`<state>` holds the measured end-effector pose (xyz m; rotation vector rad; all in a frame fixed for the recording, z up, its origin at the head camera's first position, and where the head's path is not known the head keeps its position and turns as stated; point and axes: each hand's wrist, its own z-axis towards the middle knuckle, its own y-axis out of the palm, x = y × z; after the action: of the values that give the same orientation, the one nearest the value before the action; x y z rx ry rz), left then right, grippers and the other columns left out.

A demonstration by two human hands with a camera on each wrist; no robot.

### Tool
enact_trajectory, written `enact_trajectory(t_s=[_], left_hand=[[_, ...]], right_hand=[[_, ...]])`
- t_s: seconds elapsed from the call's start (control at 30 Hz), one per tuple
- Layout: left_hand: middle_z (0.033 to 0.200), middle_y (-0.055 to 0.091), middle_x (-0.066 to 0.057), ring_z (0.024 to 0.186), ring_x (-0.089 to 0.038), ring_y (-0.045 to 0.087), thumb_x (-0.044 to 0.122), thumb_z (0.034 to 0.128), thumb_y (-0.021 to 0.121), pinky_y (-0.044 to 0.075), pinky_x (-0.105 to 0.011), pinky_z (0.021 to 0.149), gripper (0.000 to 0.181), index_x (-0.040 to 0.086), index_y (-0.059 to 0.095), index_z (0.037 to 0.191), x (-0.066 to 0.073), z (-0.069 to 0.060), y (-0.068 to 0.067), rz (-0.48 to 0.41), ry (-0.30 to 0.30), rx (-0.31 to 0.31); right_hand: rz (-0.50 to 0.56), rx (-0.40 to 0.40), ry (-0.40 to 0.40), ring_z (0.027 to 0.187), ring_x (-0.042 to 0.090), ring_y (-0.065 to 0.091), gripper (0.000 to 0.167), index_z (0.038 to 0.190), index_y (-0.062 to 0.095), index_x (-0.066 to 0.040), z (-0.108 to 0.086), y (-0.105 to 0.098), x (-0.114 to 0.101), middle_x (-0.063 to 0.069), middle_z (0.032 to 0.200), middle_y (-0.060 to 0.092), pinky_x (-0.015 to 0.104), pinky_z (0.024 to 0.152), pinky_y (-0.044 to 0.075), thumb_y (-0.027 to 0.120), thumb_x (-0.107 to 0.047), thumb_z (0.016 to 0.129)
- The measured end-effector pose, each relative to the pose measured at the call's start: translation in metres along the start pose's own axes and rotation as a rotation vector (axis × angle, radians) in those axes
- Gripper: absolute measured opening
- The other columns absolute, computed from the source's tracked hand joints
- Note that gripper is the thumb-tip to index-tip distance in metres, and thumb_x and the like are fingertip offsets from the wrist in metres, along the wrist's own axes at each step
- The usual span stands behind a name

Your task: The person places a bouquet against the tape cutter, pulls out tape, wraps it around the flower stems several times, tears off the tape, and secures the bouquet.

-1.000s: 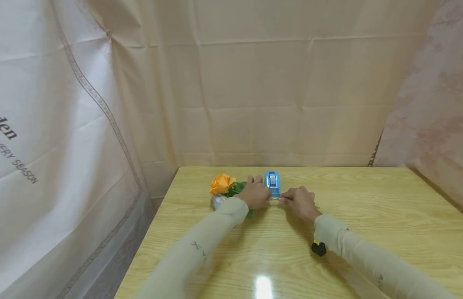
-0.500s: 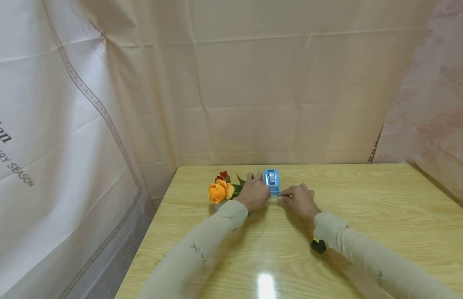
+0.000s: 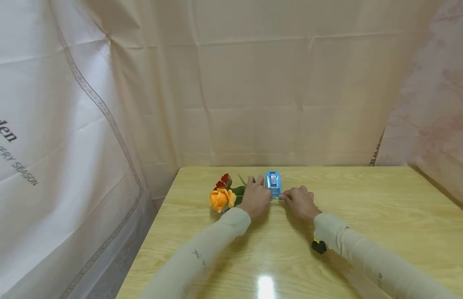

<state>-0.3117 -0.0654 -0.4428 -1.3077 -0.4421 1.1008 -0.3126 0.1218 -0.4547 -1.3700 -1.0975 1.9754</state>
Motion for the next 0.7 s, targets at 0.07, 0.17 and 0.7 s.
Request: enact_trajectory(t_s=[0.07,0.17,0.7], left_hand=[[0.075,0.066,0.013,0.089,-0.016,0.04,0.03,0.0984,0.068,0.027,-0.04,0.087,0.021,0.027,0.077,0.079,0.002,-0.002,0.001,0.003,0.0,0.011],[0.078,0.069,0.013,0.089,-0.016,0.04,0.03,0.0986,0.067,0.028,-0.04,0.086,0.022,0.027,0.077,0.079,0.004,-0.004,0.002,0.013,0.001,0.022],[0.089,0.068,0.014,0.085,-0.013,0.048,0.039,0.1013,0.065,0.034,-0.038,0.087,0.019,0.028,0.08,0.101,-0.014,0.015,-0.015,-0.171,-0.021,-0.241]], right_hand=[[-0.007,-0.015,0.006,0.09,0.03,0.046,0.023,0.104,0.081,-0.006,0.0,0.0,0.001,0.012,0.106,0.075,0.047,0.078,0.028,0.063,-0.021,0.104],[-0.006,-0.037,-0.003,0.093,0.031,0.048,0.021,0.107,0.08,-0.006,-0.001,0.0,0.0,0.013,0.112,0.075,0.048,0.078,0.029,0.065,-0.019,0.102],[-0.02,0.141,-0.082,0.09,0.029,0.052,0.011,0.097,0.082,-0.006,-0.002,0.005,0.0,0.006,0.093,0.075,0.052,0.079,0.029,0.077,-0.015,0.092]])
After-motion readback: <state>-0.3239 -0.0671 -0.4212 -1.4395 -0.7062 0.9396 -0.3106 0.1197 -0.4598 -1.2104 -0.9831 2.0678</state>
